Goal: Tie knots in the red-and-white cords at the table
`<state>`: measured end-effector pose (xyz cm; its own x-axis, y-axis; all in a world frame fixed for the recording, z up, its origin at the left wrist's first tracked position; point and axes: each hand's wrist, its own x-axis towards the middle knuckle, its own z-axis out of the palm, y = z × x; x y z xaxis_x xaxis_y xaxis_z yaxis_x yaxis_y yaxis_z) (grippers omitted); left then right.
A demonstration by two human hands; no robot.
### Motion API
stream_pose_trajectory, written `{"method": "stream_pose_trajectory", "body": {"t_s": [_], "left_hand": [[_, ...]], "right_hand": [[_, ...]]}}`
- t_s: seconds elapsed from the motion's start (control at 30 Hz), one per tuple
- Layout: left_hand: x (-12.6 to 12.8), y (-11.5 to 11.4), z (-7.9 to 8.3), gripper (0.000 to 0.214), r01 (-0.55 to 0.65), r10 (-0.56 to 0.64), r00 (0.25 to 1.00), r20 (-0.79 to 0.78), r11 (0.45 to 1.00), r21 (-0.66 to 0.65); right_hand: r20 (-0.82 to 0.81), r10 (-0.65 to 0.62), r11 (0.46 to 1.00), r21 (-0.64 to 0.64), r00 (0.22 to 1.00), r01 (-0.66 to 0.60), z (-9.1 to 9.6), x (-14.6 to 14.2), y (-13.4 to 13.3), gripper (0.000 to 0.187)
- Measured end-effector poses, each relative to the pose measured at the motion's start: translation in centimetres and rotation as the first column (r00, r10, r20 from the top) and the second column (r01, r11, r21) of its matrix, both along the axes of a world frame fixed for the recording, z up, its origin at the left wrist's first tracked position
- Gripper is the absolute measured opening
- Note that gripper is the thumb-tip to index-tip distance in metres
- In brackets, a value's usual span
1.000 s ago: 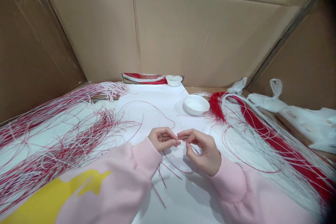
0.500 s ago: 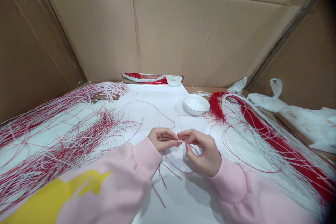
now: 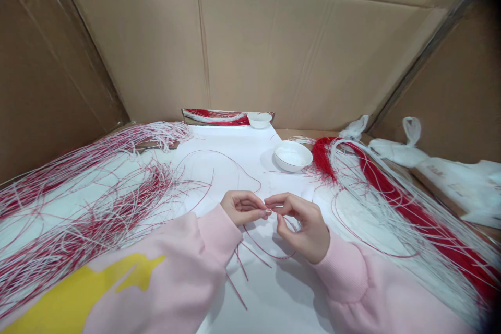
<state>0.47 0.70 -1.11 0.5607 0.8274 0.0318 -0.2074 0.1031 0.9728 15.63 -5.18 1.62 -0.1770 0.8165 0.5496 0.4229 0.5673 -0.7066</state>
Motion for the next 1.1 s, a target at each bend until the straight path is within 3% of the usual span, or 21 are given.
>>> {"method": "stream_pose_trajectory", "body": {"t_s": [1.1], "left_hand": [[-0.07, -0.06, -0.41, 0.016, -0.001, 0.006, 0.999, -0.041, 0.993, 0.116]], "right_hand": [[0.015, 0.0, 0.999, 0.039, 1.0, 0.0, -0.13, 0.08, 0.01, 0.019]]}}
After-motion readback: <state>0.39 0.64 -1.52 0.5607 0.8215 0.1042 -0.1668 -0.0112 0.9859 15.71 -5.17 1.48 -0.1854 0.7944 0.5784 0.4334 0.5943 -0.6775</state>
